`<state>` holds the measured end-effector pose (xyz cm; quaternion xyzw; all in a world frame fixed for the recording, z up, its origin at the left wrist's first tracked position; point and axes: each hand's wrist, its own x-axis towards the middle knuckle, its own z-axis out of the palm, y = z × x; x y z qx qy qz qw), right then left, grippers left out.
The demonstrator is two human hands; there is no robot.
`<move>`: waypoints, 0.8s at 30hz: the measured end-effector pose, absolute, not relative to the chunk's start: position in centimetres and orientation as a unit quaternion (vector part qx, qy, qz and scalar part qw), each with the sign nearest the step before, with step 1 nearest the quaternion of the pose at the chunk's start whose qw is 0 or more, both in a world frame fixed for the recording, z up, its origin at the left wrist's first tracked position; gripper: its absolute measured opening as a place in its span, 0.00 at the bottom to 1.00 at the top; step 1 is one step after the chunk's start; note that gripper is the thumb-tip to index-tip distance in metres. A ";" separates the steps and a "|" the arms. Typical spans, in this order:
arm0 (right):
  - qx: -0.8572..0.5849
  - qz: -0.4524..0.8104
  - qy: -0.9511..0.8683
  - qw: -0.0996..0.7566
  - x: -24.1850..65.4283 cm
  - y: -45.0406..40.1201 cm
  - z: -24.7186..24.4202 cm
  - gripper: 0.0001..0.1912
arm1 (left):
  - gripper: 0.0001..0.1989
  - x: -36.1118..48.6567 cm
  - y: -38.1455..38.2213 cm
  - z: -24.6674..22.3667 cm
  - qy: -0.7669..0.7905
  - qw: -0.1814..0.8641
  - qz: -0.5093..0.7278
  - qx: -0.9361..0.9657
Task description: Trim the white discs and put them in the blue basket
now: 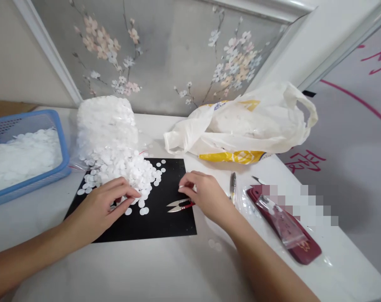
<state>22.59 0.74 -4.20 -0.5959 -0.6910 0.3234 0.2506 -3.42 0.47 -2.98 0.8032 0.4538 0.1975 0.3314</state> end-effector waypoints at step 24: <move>-0.416 0.295 -0.730 0.455 16.5 -3.2 -4.9 0.05 | 0.04 -2.2 -0.3 -4.3 0.434 0.663 0.336 0.509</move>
